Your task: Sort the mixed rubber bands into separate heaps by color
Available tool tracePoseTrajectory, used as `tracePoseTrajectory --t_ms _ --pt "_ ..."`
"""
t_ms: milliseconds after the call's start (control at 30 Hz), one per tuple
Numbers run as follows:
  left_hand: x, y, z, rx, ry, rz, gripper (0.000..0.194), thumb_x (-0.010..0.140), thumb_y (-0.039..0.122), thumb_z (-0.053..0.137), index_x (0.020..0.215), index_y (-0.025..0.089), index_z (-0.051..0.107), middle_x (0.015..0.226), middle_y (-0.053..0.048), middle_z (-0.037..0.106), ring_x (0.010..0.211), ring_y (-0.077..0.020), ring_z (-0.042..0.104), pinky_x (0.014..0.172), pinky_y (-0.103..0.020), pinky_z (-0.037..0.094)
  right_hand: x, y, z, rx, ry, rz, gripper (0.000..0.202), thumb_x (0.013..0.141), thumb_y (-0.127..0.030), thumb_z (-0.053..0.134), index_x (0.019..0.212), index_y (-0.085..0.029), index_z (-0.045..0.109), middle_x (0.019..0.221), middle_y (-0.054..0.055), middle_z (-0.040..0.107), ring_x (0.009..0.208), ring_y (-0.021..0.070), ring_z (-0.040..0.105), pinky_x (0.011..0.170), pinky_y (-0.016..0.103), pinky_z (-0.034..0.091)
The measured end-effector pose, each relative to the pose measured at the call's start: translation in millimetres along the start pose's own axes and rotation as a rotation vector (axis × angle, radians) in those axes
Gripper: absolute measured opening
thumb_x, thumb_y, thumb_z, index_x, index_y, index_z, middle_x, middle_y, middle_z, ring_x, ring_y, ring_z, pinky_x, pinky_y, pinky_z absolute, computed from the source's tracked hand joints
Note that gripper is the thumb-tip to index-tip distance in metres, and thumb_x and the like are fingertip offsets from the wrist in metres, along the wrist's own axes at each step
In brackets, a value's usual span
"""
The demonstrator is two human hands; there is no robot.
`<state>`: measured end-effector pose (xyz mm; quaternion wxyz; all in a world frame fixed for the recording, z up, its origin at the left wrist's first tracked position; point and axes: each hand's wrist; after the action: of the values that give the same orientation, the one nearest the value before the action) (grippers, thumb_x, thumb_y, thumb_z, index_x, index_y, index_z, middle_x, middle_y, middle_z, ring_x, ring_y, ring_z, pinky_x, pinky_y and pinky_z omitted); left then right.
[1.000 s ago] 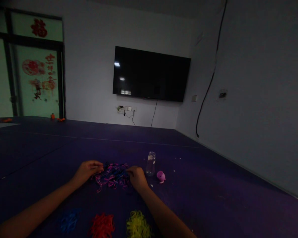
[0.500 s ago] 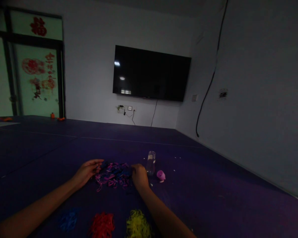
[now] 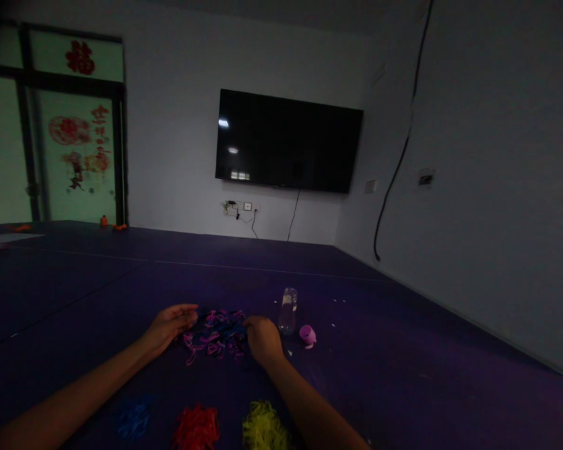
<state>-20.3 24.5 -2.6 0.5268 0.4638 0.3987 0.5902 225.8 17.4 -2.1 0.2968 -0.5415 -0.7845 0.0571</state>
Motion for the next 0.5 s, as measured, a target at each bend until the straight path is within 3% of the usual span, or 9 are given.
tracePoseTrajectory --t_ms 167,333,500 --pt "0.1 0.2 0.0 0.071 0.003 0.025 0.036 0.052 0.025 0.076 0.084 0.012 0.065 0.071 -0.005 0.066 0.066 -0.0159 0.061 0.06 -0.025 0.045 1.2 3.8 5.8 0.056 0.021 -0.11 0.036 0.072 -0.006 0.042 0.096 -0.02 0.066 0.099 0.004 0.066 0.093 0.0145 0.059 0.083 0.022 0.04" --pt "2.6 -4.0 -0.7 0.117 0.004 0.043 0.031 0.057 0.029 0.072 0.083 0.012 0.067 0.073 -0.006 0.066 0.06 -0.0134 0.058 0.056 -0.024 0.043 2.0 7.5 8.5 0.029 -0.043 -0.141 0.038 0.072 -0.011 0.048 0.106 -0.022 0.063 0.102 0.004 0.065 0.097 0.0174 0.057 0.086 0.026 0.04" --pt "3.1 -6.2 -0.6 0.098 -0.007 0.053 0.028 0.059 0.026 0.071 0.084 0.014 0.068 0.079 -0.006 0.067 0.064 -0.0129 0.058 0.06 -0.023 0.043 3.1 6.9 8.6 0.03 -0.059 -0.189 0.042 0.068 -0.005 0.046 0.101 -0.022 0.065 0.101 0.003 0.066 0.097 0.0161 0.057 0.086 0.024 0.04"
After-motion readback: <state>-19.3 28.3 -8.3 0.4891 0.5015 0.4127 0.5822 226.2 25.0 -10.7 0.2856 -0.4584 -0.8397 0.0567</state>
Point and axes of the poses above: each hand's wrist, its own x-axis towards the middle knuckle, its own z-axis out of the palm, y = z × x
